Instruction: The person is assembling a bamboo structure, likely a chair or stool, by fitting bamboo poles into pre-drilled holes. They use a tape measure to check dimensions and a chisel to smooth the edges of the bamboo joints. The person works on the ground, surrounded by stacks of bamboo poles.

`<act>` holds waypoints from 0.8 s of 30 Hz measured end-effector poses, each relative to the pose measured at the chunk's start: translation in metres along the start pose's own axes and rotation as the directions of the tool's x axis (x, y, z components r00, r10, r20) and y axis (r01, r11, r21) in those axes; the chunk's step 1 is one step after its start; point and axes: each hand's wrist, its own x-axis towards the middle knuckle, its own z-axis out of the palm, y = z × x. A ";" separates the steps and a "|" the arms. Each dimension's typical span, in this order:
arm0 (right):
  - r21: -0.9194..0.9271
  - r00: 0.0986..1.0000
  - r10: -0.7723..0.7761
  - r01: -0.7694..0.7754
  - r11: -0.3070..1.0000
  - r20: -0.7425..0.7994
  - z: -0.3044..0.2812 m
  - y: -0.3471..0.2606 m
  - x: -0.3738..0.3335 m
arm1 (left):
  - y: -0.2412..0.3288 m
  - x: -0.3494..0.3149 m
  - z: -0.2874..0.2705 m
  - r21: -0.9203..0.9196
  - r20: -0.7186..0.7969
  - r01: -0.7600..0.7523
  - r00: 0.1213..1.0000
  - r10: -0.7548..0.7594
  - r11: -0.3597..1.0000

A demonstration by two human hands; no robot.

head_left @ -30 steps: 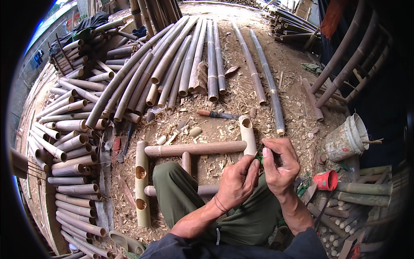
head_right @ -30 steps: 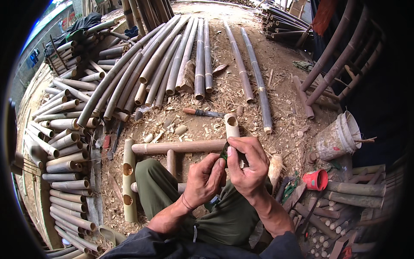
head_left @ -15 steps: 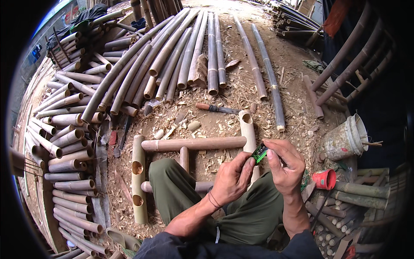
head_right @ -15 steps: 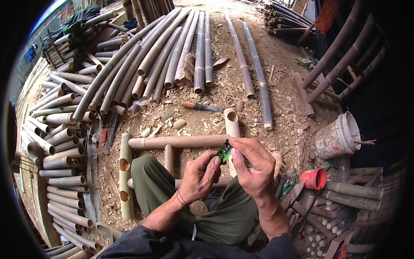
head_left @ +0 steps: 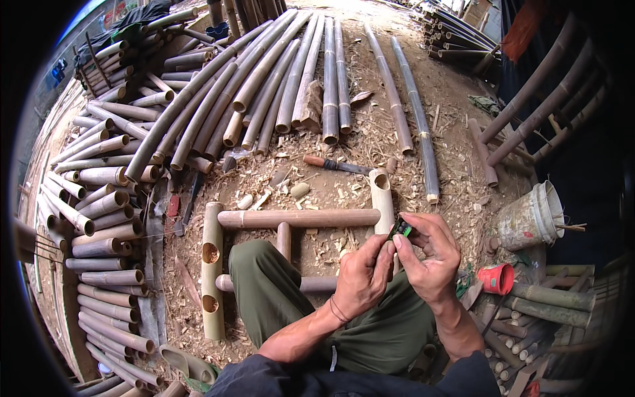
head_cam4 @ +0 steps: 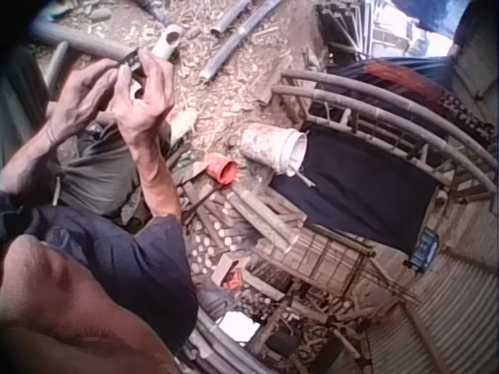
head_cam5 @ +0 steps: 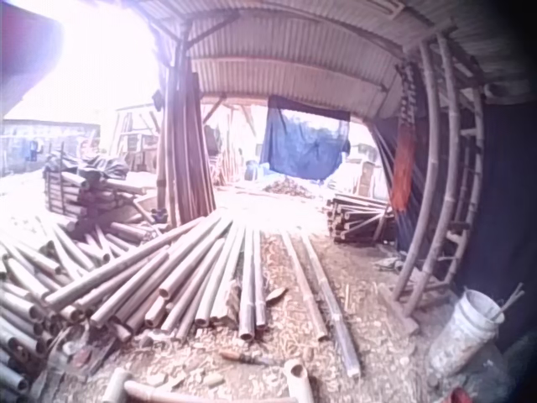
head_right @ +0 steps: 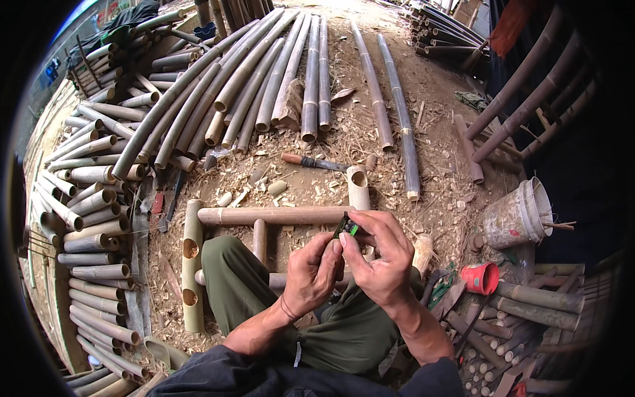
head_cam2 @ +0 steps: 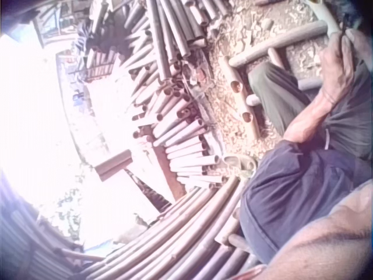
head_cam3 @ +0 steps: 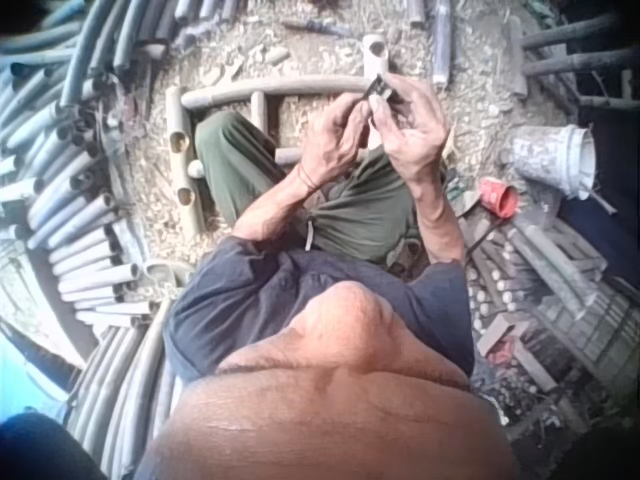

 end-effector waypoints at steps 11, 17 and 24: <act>0.064 0.992 0.014 -0.007 0.998 -0.123 0.000 -0.001 0.000 | 0.003 0.007 0.001 0.154 0.003 -0.209 0.977 0.211 0.966; -0.229 0.987 -0.161 0.155 0.961 -0.006 -0.008 -0.008 0.002 | -0.005 0.001 -0.004 0.246 -0.013 -0.249 0.966 0.260 0.937; -0.236 0.987 -0.136 0.113 0.965 -0.082 -0.011 -0.011 -0.003 | -0.002 0.004 0.013 0.214 -0.062 -0.305 0.944 0.325 0.928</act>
